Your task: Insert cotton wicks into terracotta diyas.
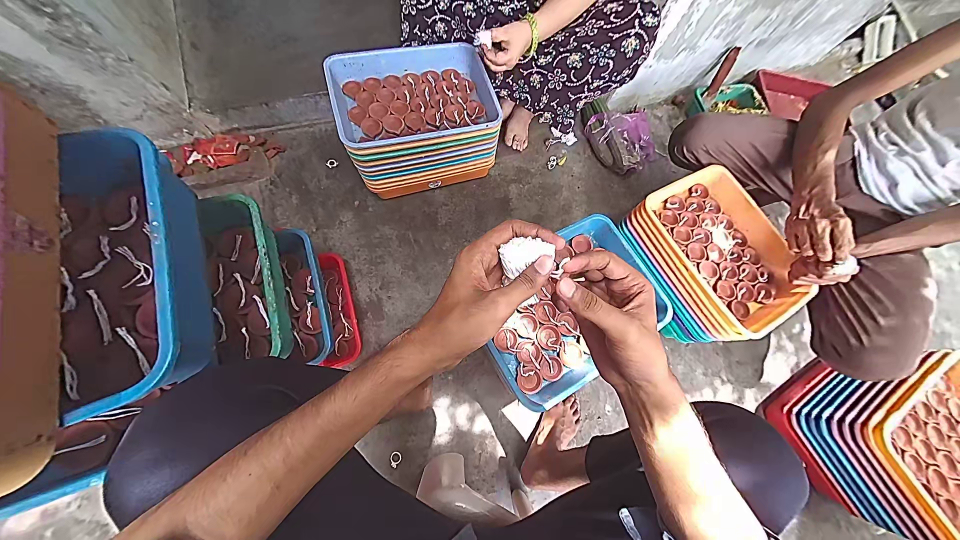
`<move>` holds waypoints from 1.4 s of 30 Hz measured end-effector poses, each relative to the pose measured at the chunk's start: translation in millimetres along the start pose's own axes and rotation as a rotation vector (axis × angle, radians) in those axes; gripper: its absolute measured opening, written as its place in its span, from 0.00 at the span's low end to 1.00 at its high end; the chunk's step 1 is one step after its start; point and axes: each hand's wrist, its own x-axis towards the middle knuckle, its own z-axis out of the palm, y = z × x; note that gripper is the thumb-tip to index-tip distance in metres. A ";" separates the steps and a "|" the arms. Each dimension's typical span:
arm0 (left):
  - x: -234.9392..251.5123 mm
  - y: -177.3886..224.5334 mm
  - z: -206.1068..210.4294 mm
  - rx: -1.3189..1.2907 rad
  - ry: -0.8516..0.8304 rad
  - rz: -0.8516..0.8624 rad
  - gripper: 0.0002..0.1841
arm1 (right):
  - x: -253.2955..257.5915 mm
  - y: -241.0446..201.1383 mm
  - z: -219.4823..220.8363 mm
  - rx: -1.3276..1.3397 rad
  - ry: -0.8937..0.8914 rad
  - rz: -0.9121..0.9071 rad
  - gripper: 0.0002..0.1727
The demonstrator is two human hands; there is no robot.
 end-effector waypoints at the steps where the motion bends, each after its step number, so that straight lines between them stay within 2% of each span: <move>1: 0.0 -0.1 0.0 0.009 0.000 0.003 0.12 | 0.0 -0.2 0.2 -0.001 -0.004 -0.006 0.13; 10: -0.6 -3.5 1.7 0.026 -0.021 0.016 0.12 | -0.2 -2.6 5.7 0.008 0.096 0.060 0.05; 17: 1.2 -4.3 0.1 -0.036 0.076 -0.050 0.12 | 0.0 1.5 0.3 -0.025 0.065 0.038 0.06; 23: 0.2 -3.8 -1.3 -0.087 0.103 -0.102 0.13 | -1.4 5.2 2.1 -0.112 0.000 -0.081 0.09; 33: -1.8 -0.9 -0.8 -0.105 0.088 -0.123 0.14 | -1.9 5.3 12.3 -0.246 0.115 -0.297 0.23; 38: -2.2 -2.7 -1.1 -0.104 0.076 -0.129 0.15 | -2.5 9.4 12.4 -0.299 0.130 -0.358 0.16; 42: -1.6 -3.5 -1.1 -0.114 0.070 -0.145 0.15 | -1.3 8.0 10.9 -0.350 0.125 -0.333 0.09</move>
